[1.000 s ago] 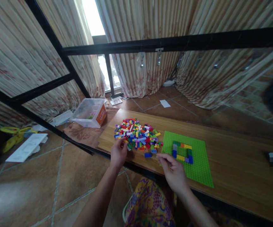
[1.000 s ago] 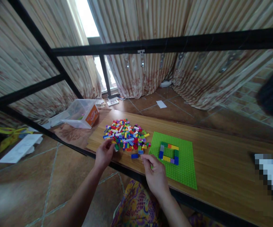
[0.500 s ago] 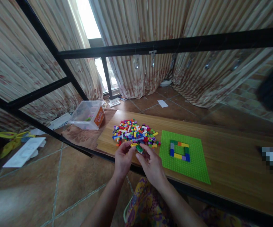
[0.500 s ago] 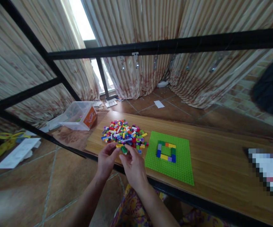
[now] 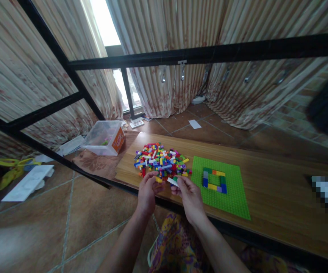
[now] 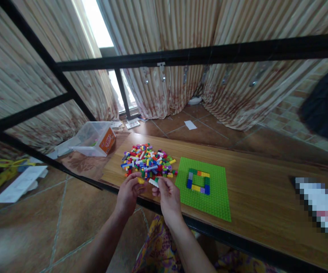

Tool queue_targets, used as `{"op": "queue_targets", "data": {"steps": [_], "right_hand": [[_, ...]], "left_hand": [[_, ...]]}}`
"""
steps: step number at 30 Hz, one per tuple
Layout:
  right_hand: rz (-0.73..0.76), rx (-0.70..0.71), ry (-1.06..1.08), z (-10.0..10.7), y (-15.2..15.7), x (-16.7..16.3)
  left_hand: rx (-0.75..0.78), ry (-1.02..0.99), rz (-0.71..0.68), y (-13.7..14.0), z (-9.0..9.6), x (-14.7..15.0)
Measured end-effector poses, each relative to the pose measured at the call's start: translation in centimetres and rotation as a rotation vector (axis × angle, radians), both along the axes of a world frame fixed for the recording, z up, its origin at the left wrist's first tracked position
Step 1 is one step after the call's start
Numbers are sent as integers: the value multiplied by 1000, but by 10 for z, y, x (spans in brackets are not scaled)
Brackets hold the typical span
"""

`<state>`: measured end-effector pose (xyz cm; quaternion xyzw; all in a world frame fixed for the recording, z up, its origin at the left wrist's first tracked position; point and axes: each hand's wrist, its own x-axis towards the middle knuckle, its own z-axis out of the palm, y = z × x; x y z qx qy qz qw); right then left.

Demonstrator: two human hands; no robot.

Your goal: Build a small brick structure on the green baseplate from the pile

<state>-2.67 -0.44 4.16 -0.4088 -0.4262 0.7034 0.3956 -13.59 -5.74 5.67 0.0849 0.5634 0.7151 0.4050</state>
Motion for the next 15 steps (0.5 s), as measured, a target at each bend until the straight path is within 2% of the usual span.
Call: {"op": "queue_targets", "data": {"steps": [2,5,10,15], "right_hand": [[7,35,-31,-2,-3,0],[50,117,-108,-6,-11,2],[72,166,-207,-16,-22,5],[2,92,-291,-21,-21,9]], "left_hand": [[-23,-118,-112,-4,3,7],[-22,-101,-214,-10,3,20],[-43,32,-161,-20,-8,35],[-73,156,-163,-27,-25,29]]}}
